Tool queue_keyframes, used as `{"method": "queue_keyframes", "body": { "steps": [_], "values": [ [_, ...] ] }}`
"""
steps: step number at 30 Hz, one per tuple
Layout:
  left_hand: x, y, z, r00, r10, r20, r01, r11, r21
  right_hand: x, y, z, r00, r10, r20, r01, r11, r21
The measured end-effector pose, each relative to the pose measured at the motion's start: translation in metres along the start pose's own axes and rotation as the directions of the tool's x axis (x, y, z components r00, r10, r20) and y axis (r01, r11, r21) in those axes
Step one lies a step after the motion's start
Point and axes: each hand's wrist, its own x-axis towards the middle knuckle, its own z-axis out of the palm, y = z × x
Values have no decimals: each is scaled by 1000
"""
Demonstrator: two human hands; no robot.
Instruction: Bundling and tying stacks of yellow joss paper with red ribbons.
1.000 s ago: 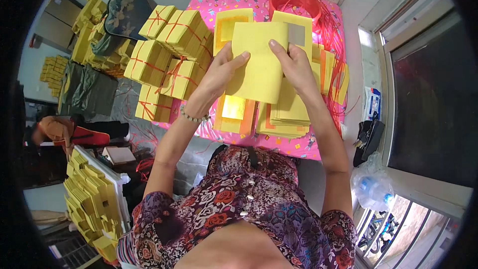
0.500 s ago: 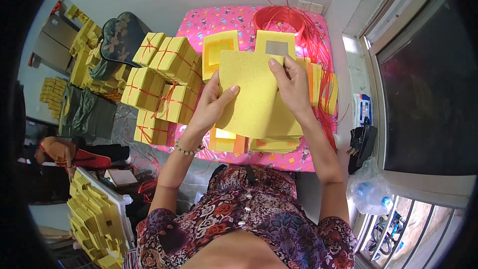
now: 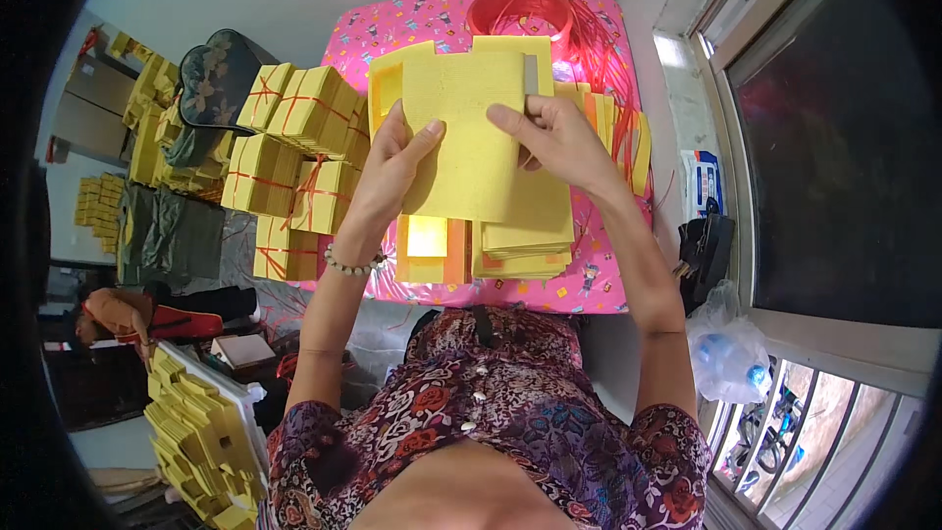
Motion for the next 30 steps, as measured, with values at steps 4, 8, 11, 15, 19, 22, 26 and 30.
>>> {"method": "queue_keyframes", "body": {
  "steps": [4, 8, 11, 15, 19, 22, 26, 30],
  "values": [
    [1, -7, 7, 999, 20, -48, -17, 998, 58, -6, 8, -7, 995, 24, 98, -18, 998, -68],
    [3, -13, 13, 995, 60, -76, -53, 995, 81, -10, 19, -4, 997, 72, 39, -72, 997, -3],
    [6, -18, 13, 997, 48, -67, -44, 997, 67, -19, 39, -9, 983, 101, 156, -99, 995, -20],
    [1, -29, 22, 990, 79, -119, -60, 986, 156, -30, 36, -10, 989, 63, 133, -70, 996, 49],
    [-2, -27, 33, 967, 80, -243, -63, 995, 76, -43, 41, -8, 978, 146, 151, -157, 985, 66],
    [-5, -33, 39, 939, 120, -323, -103, 992, 68, -44, 50, -8, 984, 106, 141, -128, 980, 151],
    [-8, -37, 43, 874, 196, -445, -171, 981, 96, -38, 57, -9, 997, 60, 58, -72, 970, 234],
    [-21, -40, 53, 845, 201, -496, -212, 977, 36, -33, 54, -1, 991, 22, -129, 29, 926, 376]
  ]
}}
